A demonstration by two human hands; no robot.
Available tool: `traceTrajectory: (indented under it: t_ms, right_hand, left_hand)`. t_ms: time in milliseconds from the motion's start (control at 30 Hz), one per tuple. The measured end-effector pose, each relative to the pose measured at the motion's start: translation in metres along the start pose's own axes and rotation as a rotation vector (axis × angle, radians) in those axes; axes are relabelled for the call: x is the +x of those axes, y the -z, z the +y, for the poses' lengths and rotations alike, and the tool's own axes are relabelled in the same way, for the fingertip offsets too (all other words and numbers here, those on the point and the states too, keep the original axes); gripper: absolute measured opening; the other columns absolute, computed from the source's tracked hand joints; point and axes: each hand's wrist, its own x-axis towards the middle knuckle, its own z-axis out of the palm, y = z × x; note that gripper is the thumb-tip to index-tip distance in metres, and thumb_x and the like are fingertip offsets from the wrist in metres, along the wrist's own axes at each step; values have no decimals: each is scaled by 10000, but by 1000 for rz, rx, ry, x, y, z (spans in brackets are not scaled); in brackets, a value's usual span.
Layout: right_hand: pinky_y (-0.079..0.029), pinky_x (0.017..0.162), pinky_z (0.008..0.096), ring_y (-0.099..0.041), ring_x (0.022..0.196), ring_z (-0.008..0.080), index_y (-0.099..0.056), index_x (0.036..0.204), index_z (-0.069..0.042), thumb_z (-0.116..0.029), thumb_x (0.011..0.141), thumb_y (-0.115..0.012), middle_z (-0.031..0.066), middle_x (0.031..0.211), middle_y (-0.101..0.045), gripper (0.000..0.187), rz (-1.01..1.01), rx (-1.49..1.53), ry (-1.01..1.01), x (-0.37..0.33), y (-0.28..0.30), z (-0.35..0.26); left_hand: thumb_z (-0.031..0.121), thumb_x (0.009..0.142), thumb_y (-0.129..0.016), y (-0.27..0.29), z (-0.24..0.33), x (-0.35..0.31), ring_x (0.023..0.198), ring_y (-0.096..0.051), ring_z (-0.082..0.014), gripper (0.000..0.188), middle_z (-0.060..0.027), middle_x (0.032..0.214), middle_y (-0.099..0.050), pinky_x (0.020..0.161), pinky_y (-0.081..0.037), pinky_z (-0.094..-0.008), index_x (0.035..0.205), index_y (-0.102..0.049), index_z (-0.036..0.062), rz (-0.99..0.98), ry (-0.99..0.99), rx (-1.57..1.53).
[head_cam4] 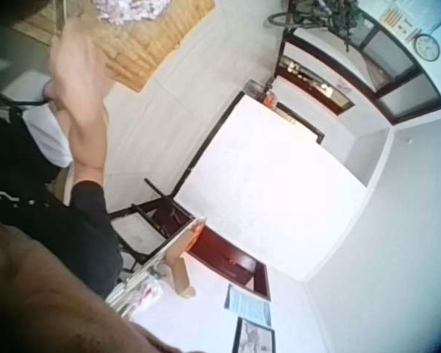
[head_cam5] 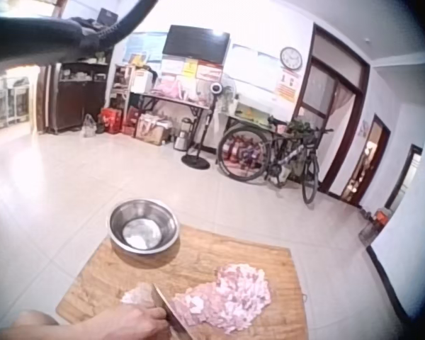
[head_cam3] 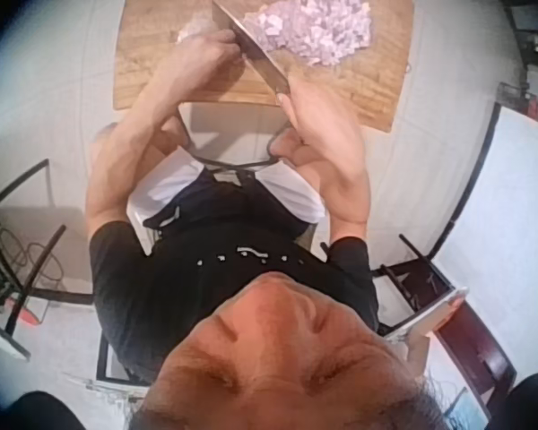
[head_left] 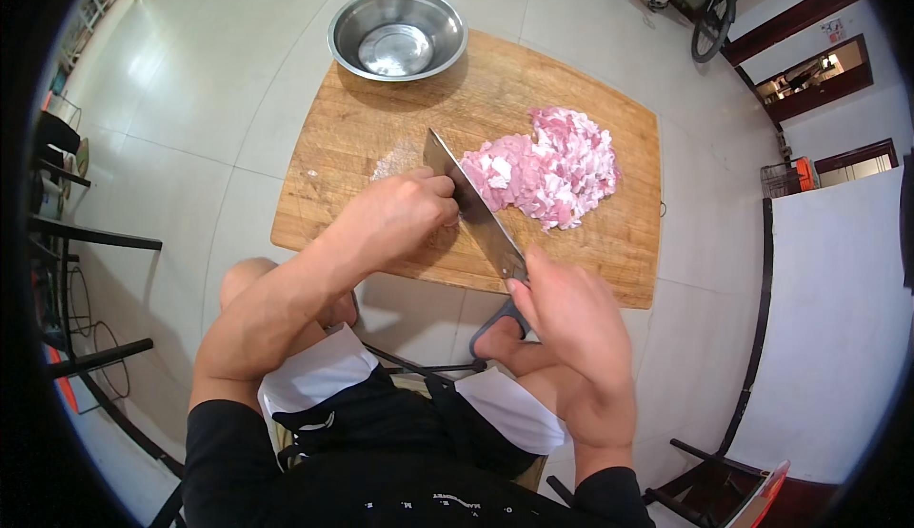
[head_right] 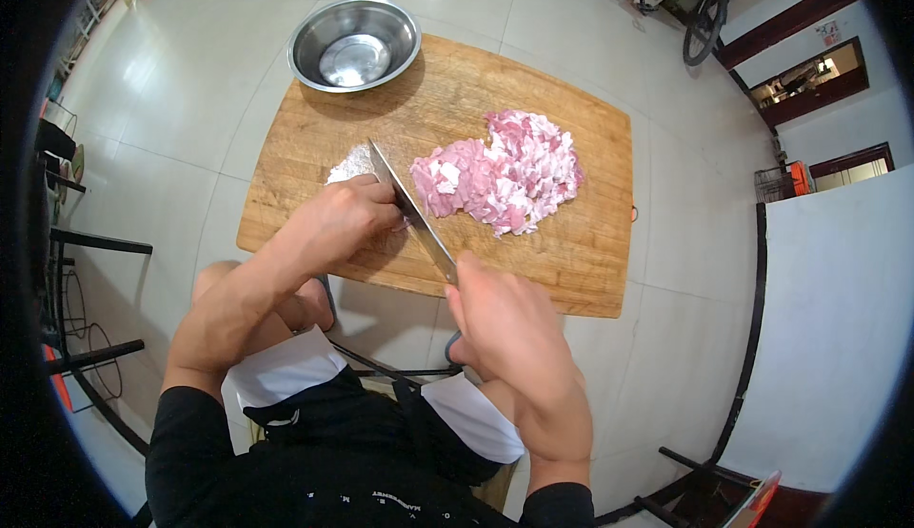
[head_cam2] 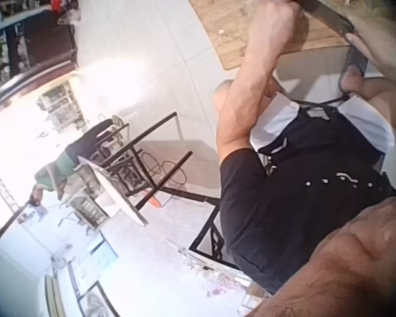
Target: The person uses a cleaver to chop raw meat into small pieces on a wooden cutting board. The person holds the meat with their left hand and repeatedly chops with the cleaver in their right hand, accumulating a pile of minced meat.
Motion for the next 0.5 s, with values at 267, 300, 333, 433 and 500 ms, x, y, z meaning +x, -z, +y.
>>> traceTrajectory:
  t_ms: [267,300,333,433,500]
  right_hand:
    - [-553,816,644,-700,930,563,-601,1086,32,-212,1064,-674,315,896,-728,256,93,71,90,53,-23,6]
    - [-566,776,617,-715,871,529,-608,1088,32,-210,1062,-683,295,874,-733,254,113,108,116,59,-26,14]
    - [-578,736,591,-730,811,495,-615,1090,31,-207,1060,-691,274,852,-738,252,133,144,141,64,-28,26]
    - [-575,599,469,-711,630,317,-637,1109,19,-205,1072,-697,169,786,-729,235,-42,514,-42,78,-25,54]
    - [-502,476,314,-594,513,93,-654,1117,-13,-205,1096,-683,23,754,-665,196,-166,794,-146,82,-25,69]
  left_hand:
    - [132,929,-712,5,6,-1,1134,-714,-281,180,-67,1119,-718,911,-627,-399,1081,-790,74,-102,-33,51]
    - [130,925,-707,4,5,-3,1141,-711,-277,197,-64,1121,-717,913,-628,-395,1096,-788,77,-88,-45,62]
    - [127,920,-704,2,5,-4,1134,-714,-277,210,-63,1124,-720,912,-628,-395,1106,-787,79,-66,-51,51]
    - [119,912,-697,-6,-1,-4,1113,-722,-278,239,-63,1134,-731,911,-631,-397,1131,-785,82,15,-68,13]
    - [116,914,-697,-10,-4,-3,1101,-728,-279,244,-62,1143,-738,910,-633,-398,1138,-788,82,80,-77,-19]
